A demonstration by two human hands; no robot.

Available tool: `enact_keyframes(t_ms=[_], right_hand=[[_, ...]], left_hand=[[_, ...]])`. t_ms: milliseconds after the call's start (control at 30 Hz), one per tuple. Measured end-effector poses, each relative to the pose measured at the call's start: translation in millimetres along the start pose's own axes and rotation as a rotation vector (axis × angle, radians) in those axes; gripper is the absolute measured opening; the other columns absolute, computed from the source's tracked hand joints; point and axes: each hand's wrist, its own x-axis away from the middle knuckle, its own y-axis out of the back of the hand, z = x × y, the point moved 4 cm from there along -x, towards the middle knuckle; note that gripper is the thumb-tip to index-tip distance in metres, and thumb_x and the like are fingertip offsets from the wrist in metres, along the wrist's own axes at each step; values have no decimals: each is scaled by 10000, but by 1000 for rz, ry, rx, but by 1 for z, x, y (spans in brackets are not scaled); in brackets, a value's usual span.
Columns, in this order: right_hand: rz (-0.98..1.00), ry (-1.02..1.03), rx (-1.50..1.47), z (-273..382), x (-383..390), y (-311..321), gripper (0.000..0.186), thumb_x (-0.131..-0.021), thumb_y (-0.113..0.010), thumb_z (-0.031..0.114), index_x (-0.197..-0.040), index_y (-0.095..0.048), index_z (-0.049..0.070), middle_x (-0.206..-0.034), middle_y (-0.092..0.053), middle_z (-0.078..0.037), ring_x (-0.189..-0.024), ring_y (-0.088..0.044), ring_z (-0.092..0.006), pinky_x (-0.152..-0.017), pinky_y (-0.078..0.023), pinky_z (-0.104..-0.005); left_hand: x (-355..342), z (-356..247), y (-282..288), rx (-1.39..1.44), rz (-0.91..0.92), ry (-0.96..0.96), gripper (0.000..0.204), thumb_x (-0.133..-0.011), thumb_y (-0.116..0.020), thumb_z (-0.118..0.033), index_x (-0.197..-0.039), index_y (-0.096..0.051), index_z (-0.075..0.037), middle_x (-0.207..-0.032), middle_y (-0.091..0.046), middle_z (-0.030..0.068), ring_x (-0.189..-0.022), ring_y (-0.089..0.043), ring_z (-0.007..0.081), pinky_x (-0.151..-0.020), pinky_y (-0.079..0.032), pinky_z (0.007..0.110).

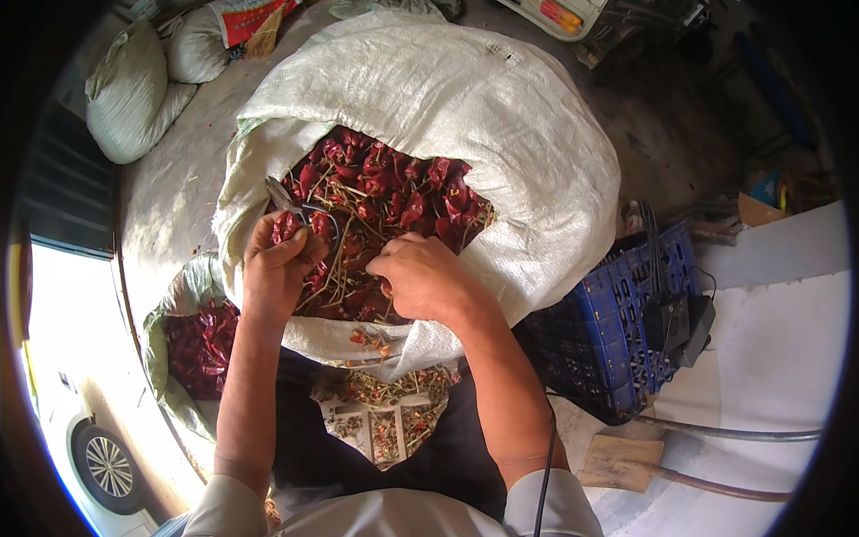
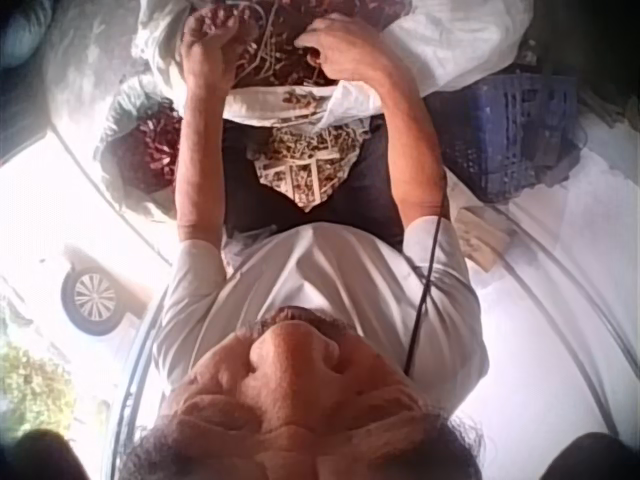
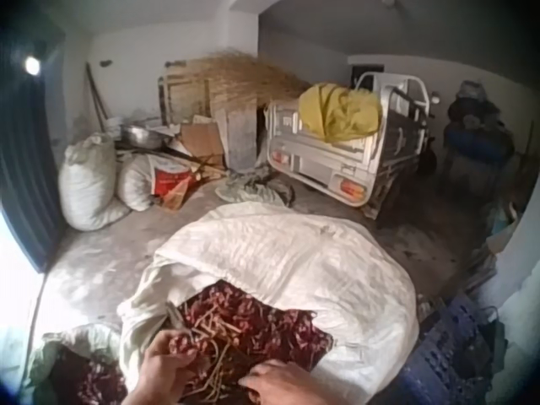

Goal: The person sits on the floor and uses scissors to trim the stems off dried red chilies taken from a large white sack. The trimmed chilies are placed into a smaller sack on the left, while the removed stems are discarded onto a newspaper on the floor.

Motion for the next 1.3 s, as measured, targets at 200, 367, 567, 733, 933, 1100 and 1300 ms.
enact_keyframes(t_ms=[200, 367, 567, 733, 933, 1100, 1300], right_hand=[[15, 63, -10, -4, 1, -10, 267, -820, -658, 19, -1073, -732, 60, -1095, -693, -115, -1032, -654, -305, -911, -524, -399], [-561, 92, -233, -1, -18, 16, 187, -901, -709, 176, -1027, -742, 41, -965, -709, -144, -834, -703, -295, -749, -569, -370], [-756, -81, -460, 10, -28, 20, 292, -905, -726, 272, -989, -748, -6, -972, -719, -181, -823, -706, -298, -711, -548, -358], [-823, -77, -730, 17, -34, 12, 297, -900, -741, 298, -914, -737, 1, -730, -685, -156, -661, -684, -240, -602, -517, -364], [-574, -146, -369, 22, -32, 16, 366, -913, -721, 347, -801, -640, 8, -595, -592, -174, -515, -585, -298, -505, -455, -400], [-616, -26, -172, 22, -31, 10, 351, -912, -702, 336, -772, -619, 26, -603, -575, -186, -547, -606, -361, -502, -446, -434], [-619, -1, -129, 20, -30, 7, 313, -908, -690, 293, -744, -614, 37, -678, -632, -158, -599, -637, -351, -520, -470, -440]], left_hand=[[-1, -3, 2, -114, -68, -36, 230, -861, -714, -22, -1057, -607, -79, -876, -602, 13, -766, -609, 114, -718, -550, 281], [0, -9, -6, -344, -40, -73, 191, -877, -726, -64, -1040, -628, -65, -840, -626, -17, -802, -594, 70, -687, -482, 211], [8, -3, -26, -551, 203, -225, 269, -886, -697, 14, -1143, -622, -12, -992, -678, 11, -926, -617, 88, -840, -511, 261], [13, 5, -32, -951, 230, -300, 355, -846, -765, -50, -1159, -605, -9, -962, -665, 109, -830, -627, 129, -741, -510, 285], [15, -10, -28, -1161, 209, -629, 254, -823, -743, -37, -1030, -596, -26, -868, -599, 113, -756, -610, 252, -691, -499, 345], [16, -5, -32, -1315, 282, -666, 266, -781, -737, -11, -983, -564, -8, -875, -594, 144, -786, -635, 330, -679, -505, 413], [16, 0, -31, -1250, 293, -577, 331, -789, -716, 23, -1107, -629, -6, -944, -632, 163, -813, -664, 328, -688, -537, 382]])
